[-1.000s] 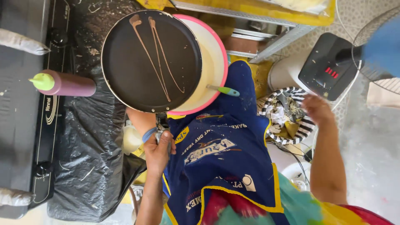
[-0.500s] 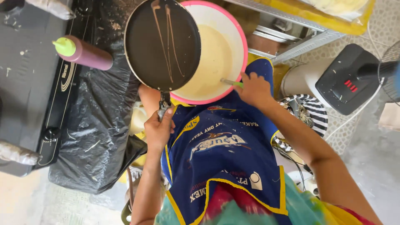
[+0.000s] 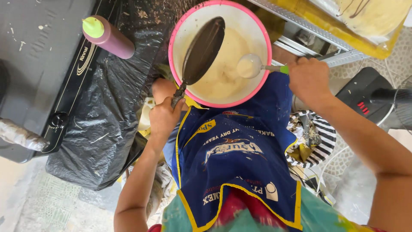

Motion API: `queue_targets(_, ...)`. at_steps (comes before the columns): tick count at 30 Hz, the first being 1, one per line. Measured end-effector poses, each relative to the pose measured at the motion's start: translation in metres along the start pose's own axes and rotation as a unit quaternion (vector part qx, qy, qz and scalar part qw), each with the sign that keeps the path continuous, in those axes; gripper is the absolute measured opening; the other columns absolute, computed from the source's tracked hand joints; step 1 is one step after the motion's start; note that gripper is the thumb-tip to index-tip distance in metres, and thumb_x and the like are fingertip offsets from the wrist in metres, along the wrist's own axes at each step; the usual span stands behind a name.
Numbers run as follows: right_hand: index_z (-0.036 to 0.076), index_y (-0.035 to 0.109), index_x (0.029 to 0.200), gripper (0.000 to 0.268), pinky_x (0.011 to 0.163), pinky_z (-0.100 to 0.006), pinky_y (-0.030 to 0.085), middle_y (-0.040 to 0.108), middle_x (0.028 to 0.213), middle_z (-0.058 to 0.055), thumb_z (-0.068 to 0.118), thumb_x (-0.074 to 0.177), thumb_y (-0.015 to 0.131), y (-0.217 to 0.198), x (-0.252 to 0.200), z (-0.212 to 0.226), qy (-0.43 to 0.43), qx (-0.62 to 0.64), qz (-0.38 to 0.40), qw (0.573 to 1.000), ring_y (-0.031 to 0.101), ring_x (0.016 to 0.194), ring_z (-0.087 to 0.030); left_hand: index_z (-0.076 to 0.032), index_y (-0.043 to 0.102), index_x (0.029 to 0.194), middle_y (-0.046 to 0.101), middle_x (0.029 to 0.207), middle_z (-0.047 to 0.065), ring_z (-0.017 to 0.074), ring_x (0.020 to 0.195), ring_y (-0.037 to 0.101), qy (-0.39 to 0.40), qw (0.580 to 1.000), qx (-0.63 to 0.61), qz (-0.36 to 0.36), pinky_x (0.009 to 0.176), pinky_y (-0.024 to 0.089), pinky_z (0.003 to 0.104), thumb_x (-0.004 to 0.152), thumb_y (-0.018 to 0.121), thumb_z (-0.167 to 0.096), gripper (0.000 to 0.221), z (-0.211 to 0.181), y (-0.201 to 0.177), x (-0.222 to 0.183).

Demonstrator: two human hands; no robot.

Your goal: Cooking crepes by pouring batter into a pan and spreading it

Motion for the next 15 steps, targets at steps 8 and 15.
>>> queue_targets(8,0.048,0.069,0.137,0.051,0.05,-0.047,0.055,0.074,0.098,0.008,0.042,0.088,0.057,-0.065,-0.006,-0.034,0.125,0.146,0.181,0.965,0.077,0.087,-0.028,-0.006,0.051,0.079,0.052,0.081,0.008,0.0255,0.084,0.054,-0.053,0.979,-0.139,0.137,0.074,0.043,0.043,0.095,0.071,-0.052,0.053,0.002,0.044,0.048)
queue_targets(15,0.044,0.074,0.122,0.048,0.066,-0.025,0.056,0.057,0.082,0.009,0.029,0.077,0.071,-0.102,0.001,0.005,0.089,0.084,-0.164,0.979,0.066,0.076,-0.014,0.004,0.072,0.09,0.065,0.055,0.017,0.0241,0.038,0.064,-0.254,0.814,-0.45,0.266,0.032,0.054,0.034,0.094,0.069,-0.052,0.056,-0.031,0.036,0.037)
Point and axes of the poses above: each hand's wrist, its own x-axis towards the middle knuckle, its own y-axis out of the palm, z = x × y, the point moved 6 cm from there along x, towards the middle knuckle
